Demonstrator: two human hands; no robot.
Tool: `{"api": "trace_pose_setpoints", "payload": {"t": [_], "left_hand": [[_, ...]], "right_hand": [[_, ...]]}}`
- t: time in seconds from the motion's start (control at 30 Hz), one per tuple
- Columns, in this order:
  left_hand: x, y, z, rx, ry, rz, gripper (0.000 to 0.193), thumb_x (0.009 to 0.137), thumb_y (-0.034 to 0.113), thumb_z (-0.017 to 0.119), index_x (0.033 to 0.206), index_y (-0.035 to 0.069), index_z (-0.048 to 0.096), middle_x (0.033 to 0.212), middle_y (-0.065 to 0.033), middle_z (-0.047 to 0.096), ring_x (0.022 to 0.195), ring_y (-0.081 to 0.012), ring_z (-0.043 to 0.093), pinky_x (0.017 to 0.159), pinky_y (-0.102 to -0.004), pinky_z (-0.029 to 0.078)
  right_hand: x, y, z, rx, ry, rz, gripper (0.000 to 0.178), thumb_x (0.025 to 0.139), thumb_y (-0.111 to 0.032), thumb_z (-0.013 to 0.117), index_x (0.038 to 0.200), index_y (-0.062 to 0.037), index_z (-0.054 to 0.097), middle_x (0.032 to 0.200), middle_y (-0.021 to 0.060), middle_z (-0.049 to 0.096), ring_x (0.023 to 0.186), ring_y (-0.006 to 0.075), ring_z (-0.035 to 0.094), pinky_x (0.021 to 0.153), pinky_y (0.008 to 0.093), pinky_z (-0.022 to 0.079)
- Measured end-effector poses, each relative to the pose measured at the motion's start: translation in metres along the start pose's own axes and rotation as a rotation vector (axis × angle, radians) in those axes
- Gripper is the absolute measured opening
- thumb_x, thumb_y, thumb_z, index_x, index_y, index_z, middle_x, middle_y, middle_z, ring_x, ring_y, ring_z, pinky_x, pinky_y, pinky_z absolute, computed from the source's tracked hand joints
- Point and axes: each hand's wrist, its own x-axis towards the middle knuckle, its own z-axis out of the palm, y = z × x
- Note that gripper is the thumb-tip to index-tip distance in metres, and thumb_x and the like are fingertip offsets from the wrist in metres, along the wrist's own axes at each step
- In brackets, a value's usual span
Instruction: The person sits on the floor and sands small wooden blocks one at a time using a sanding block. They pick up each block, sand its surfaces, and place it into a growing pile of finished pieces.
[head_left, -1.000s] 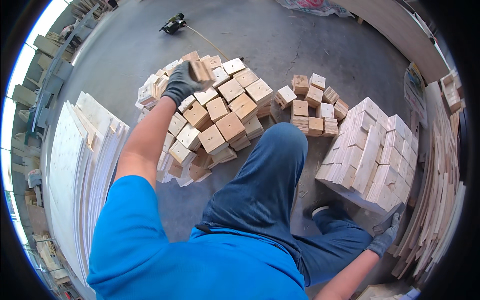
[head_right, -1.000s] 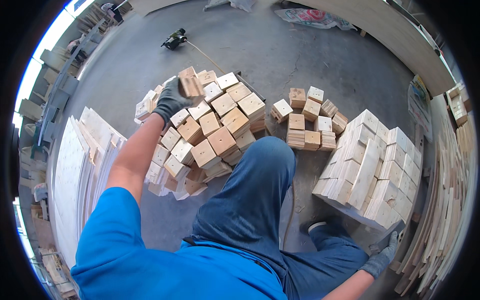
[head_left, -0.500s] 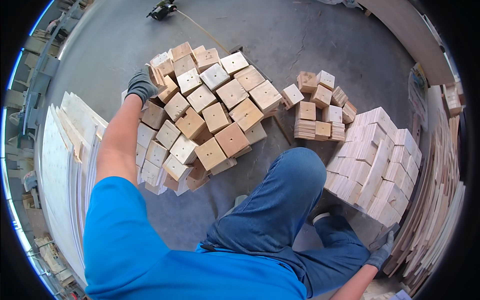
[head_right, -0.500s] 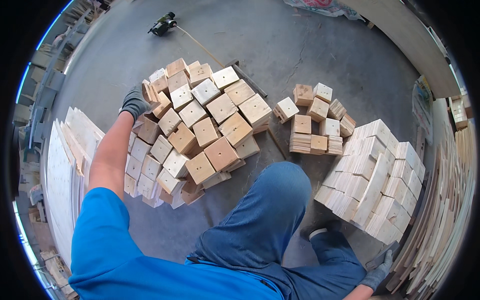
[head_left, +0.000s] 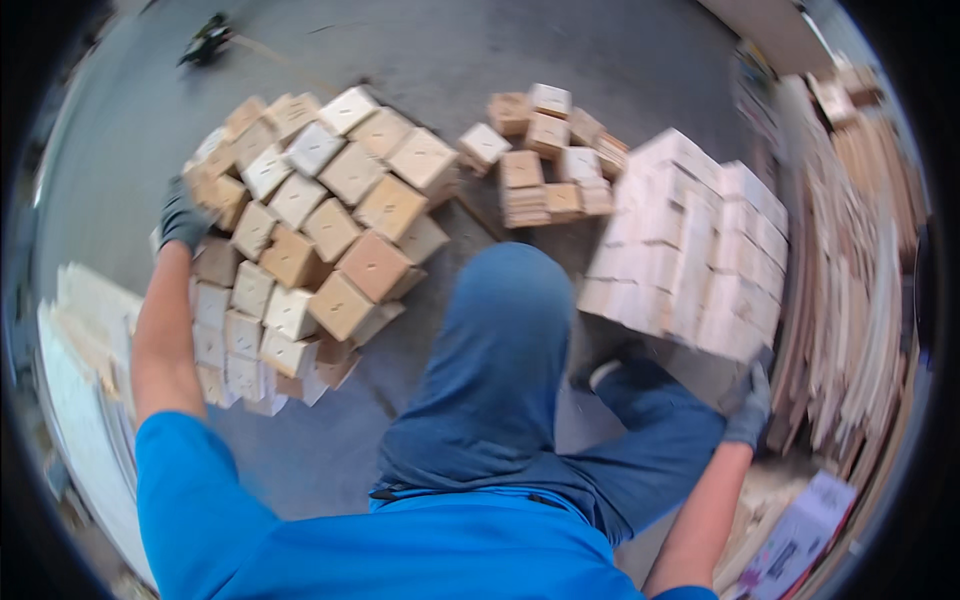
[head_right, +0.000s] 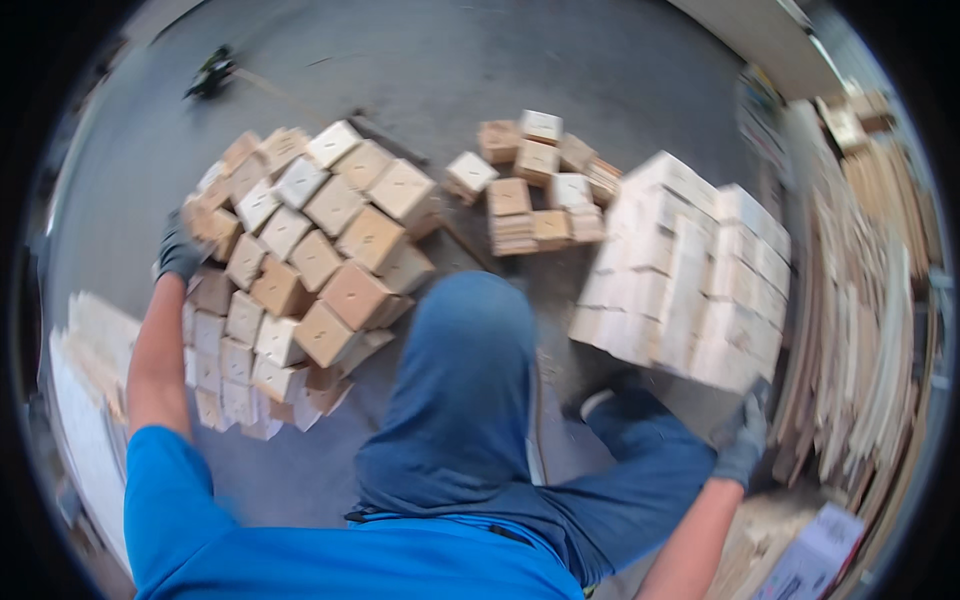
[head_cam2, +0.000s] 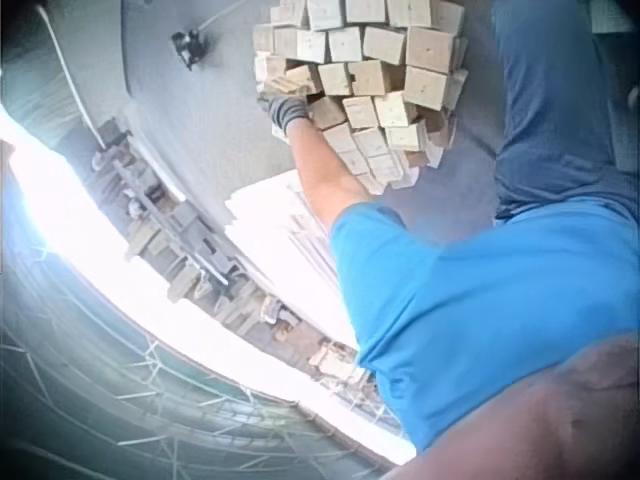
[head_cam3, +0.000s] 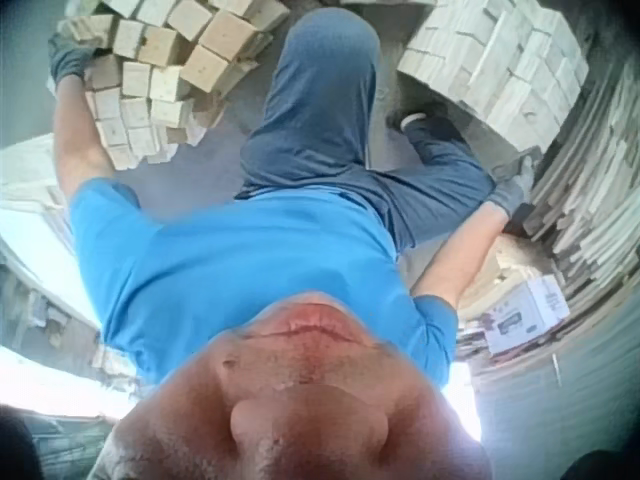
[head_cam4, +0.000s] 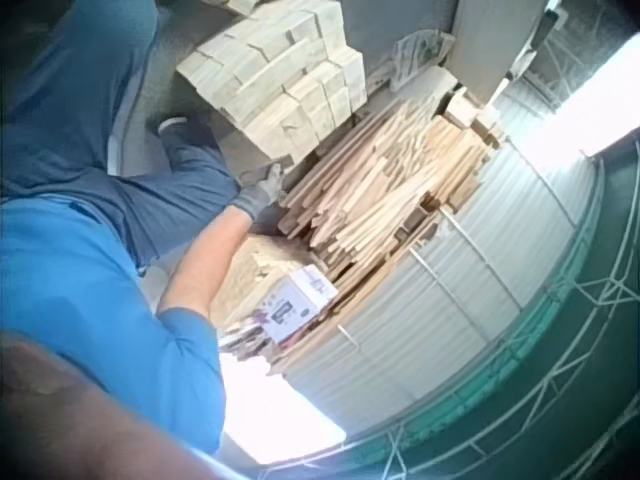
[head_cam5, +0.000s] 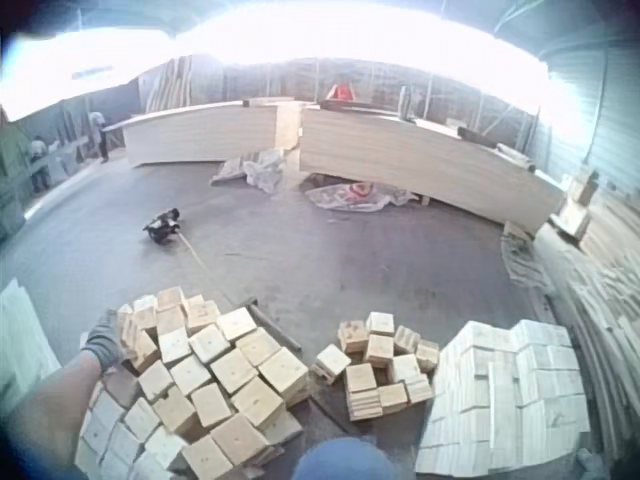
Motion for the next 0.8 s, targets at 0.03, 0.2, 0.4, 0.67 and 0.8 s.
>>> {"api": "trace_pose_setpoints", "payload": {"t": [0.03, 0.2, 0.4, 0.67, 0.8], "left_hand": [[0.001, -0.006, 0.004, -0.009, 0.044, 0.042, 0.116, 0.078, 0.043, 0.09, 0.165, -0.007, 0.033, 0.169, -0.0327, 0.038, 0.157, -0.046, 0.038, 0.133, -0.0458, 0.03], [0.004, 0.044, 0.01, 0.135, 0.178, 0.024, 0.092, 0.087, 0.026, 0.081, 0.165, 0.0, 0.04, 0.17, -0.0258, 0.042, 0.159, -0.0416, 0.038, 0.134, -0.043, 0.031], [-0.016, 0.157, -0.015, -0.128, 0.199, 0.281, 0.088, 0.081, 0.019, 0.08, 0.16, 0.001, 0.047, 0.166, -0.0253, 0.046, 0.155, -0.0399, 0.045, 0.131, -0.0433, 0.034], [-0.012, 0.322, -0.093, -0.259, 0.236, 0.613, 0.078, 0.081, 0.025, 0.081, 0.15, 0.0, 0.057, 0.155, -0.027, 0.057, 0.144, -0.0428, 0.055, 0.123, -0.0453, 0.044], [-0.024, 0.422, -0.127, -0.232, 0.254, 0.749, 0.072, 0.083, 0.026, 0.082, 0.147, 0.001, 0.06, 0.149, -0.0246, 0.062, 0.138, -0.0418, 0.06, 0.119, -0.0456, 0.048]], "right_hand": [[-0.002, 0.002, 0.004, -0.017, 0.014, -0.072, 0.059, 0.101, -0.023, 0.078, 0.154, -0.0017, 0.061, 0.146, 0.0053, 0.067, 0.13, 0.0206, 0.064, 0.111, 0.0348, 0.05], [0.001, 0.002, -0.001, -0.05, 0.135, -0.098, 0.061, 0.097, -0.023, 0.083, 0.149, 0.003, 0.063, 0.134, 0.014, 0.072, 0.11, 0.0227, 0.073, 0.093, 0.0345, 0.06], [-0.022, -0.006, 0.003, 0.018, 0.183, -0.031, 0.056, 0.098, -0.023, 0.081, 0.145, 0.0033, 0.065, 0.13, 0.0159, 0.074, 0.107, 0.0231, 0.074, 0.093, 0.0344, 0.061], [-0.049, -0.019, 0.009, 0.014, 0.161, -0.061, 0.052, 0.098, -0.022, 0.082, 0.142, 0.0024, 0.068, 0.122, 0.0112, 0.075, 0.099, 0.0178, 0.073, 0.085, 0.0303, 0.06], [-0.039, -0.005, -0.005, 0.139, 0.092, -0.07, 0.053, 0.099, -0.021, 0.08, 0.144, 0.003, 0.066, 0.124, 0.0112, 0.074, 0.102, 0.0175, 0.072, 0.09, 0.0295, 0.059]]}}
